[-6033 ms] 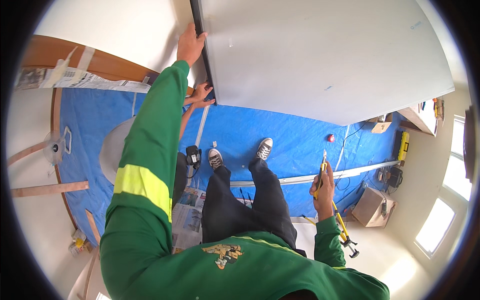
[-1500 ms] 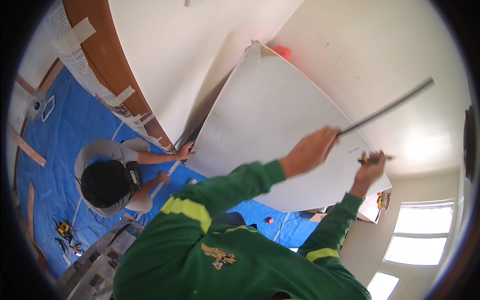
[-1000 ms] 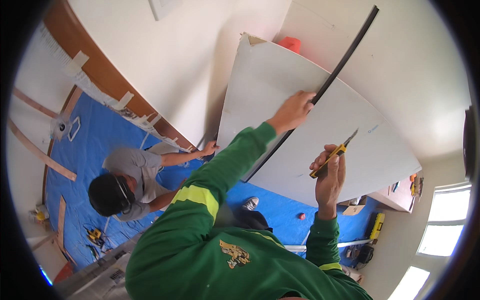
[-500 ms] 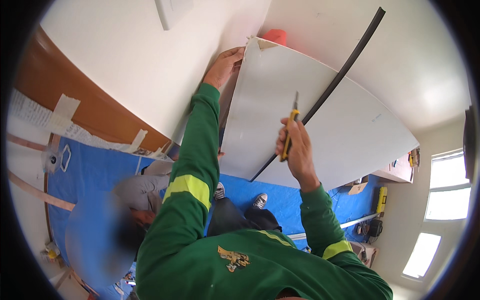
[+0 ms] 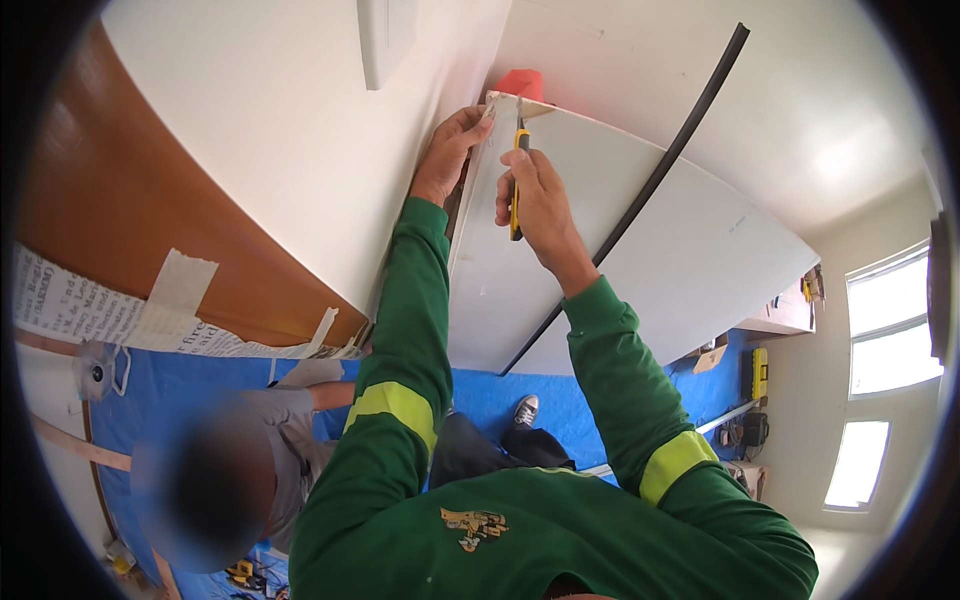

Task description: The person measures a large drywall sheet with a tape measure and marks it with a pencil. They then use a straight edge and utility knife to score and cut the drywall along the marked line.

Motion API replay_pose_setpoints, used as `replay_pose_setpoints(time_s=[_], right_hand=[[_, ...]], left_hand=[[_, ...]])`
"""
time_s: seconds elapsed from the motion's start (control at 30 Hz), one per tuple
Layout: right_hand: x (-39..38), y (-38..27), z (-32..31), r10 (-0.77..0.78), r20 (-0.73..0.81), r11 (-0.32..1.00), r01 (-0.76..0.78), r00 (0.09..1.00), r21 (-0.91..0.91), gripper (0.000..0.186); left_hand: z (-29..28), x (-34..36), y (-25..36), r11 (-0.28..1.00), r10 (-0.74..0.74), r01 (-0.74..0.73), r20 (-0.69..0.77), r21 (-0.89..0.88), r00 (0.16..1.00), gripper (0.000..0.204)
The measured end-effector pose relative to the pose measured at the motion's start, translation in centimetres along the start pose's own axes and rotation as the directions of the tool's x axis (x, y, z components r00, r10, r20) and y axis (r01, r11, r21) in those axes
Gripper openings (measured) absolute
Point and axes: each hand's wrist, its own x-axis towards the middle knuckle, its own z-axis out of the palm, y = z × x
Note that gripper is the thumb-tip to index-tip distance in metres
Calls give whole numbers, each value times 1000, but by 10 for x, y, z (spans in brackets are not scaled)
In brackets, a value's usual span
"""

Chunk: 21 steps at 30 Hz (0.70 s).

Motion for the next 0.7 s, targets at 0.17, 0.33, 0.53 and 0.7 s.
replay_pose_setpoints(time_s=[0.17,0.33,0.53,0.7], right_hand=[[13,18,18,10,-9,1000,-9,1000,21,43],[36,24,32,-62,-91,998,63,994,14,42],[61,31,51,-28,-212,991,0,977,-130,43],[61,42,62,-40,-270,993,8,962,-117,47]], left_hand=[[12,-3,15,997,23,-18,-65,81,998,39],[8,20,18,999,3,-3,8,-35,1000,38],[2,27,14,999,-39,39,2,9,999,31],[8,28,8,989,145,-141,-77,51,986,23]])
